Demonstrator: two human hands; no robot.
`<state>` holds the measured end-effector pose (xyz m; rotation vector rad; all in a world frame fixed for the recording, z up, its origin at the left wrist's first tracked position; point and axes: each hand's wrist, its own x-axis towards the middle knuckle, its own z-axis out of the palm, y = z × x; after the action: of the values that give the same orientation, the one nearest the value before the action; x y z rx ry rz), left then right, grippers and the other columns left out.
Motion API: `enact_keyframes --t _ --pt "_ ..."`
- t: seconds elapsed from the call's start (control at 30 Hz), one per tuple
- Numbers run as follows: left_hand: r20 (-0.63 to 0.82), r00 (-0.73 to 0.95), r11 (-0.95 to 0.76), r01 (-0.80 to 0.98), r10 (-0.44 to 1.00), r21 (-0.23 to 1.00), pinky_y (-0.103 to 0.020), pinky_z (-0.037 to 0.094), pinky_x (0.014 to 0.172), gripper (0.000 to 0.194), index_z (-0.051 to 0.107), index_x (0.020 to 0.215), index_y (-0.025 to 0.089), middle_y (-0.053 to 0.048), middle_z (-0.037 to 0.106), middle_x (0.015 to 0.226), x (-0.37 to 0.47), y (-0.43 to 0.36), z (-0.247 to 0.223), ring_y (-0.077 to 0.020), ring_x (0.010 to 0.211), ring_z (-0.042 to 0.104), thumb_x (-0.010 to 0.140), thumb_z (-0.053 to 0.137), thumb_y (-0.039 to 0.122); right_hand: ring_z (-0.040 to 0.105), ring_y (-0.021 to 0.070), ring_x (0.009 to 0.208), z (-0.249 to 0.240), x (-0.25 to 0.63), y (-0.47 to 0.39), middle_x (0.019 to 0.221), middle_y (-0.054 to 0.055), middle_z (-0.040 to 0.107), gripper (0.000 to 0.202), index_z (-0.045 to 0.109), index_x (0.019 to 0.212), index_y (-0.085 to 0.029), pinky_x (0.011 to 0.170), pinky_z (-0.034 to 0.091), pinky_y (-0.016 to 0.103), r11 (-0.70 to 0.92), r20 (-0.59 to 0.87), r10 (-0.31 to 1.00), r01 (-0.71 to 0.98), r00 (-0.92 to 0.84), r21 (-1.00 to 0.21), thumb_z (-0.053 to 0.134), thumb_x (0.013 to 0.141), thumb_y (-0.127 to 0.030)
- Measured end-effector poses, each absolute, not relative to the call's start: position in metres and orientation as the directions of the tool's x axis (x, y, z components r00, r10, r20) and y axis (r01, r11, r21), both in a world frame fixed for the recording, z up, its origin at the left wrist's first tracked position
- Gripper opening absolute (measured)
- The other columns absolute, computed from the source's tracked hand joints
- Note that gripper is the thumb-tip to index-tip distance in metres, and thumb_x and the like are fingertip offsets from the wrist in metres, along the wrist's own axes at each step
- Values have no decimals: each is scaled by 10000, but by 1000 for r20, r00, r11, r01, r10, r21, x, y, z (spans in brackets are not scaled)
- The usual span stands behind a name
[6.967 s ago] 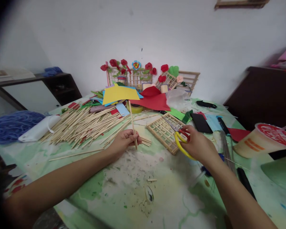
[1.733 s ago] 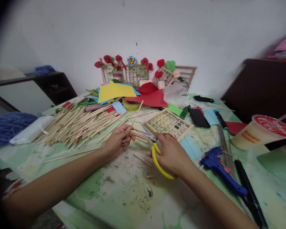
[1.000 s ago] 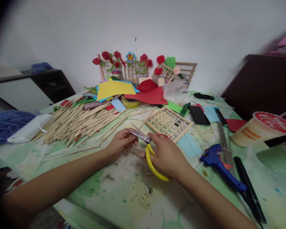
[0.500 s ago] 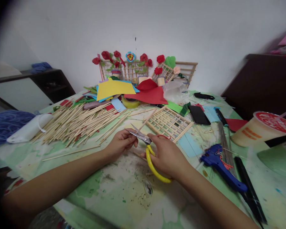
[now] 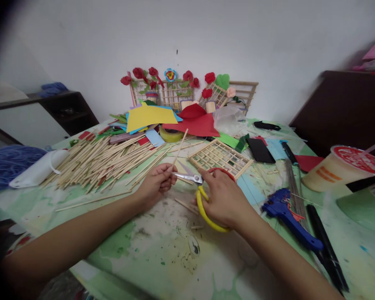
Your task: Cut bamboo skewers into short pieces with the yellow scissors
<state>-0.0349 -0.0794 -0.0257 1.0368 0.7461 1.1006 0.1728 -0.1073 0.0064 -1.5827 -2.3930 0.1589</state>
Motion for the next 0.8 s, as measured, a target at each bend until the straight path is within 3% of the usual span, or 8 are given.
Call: enact_keyframes --t 0.17,0.3,0.43,0.6,0.67,0.8 --pt "-3 351 103 -266 936 958 -169 113 379 247 557 847 135 13 547 576 -37 -78 -27 -19 380 229 787 571 375 520 307 1024 -12 199 -82 1074 157 585 700 363 1360 -130 844 386 375 200 221 960 973 -172 -115 549 736 -387" --pt "-35 375 85 -117 926 989 -195 120 384 281 584 903 136 19 548 568 -35 -80 -29 -34 377 200 798 542 394 513 307 1037 -24 217 -68 1092 174 581 707 380 1333 -72 862 380 366 171 224 961 985 -161 -24 534 717 -382" --pt "100 328 -159 159 940 974 -211 279 481 257 620 839 150 17 558 578 -38 -79 -27 -78 465 378 831 483 367 509 331 1000 -15 216 -72 1031 176 594 616 489 1235 -93 843 370 411 148 251 953 985 -167 94 522 724 -436" --pt "270 440 -481 489 857 728 -237 361 639 270 617 802 175 -11 594 677 -44 -80 -23 -138 668 526 880 400 316 503 313 920 13 192 -99 906 157 590 321 608 927 -131 816 358 426 151 426 884 980 -193 131 444 805 -379" --pt "284 497 -550 549 820 630 -242 371 648 277 602 847 180 -31 617 754 -46 -81 -21 -149 707 543 897 363 311 475 317 985 19 181 -109 969 164 579 318 591 964 -129 867 333 435 203 526 817 971 -238 123 433 828 -368" --pt "311 532 -615 656 788 437 -255 385 655 314 579 858 176 -55 634 805 -47 -84 -16 -163 739 566 922 299 303 375 335 1158 19 171 -117 1229 190 492 487 449 1238 -118 950 260 472 251 644 714 959 -274 129 429 858 -422"
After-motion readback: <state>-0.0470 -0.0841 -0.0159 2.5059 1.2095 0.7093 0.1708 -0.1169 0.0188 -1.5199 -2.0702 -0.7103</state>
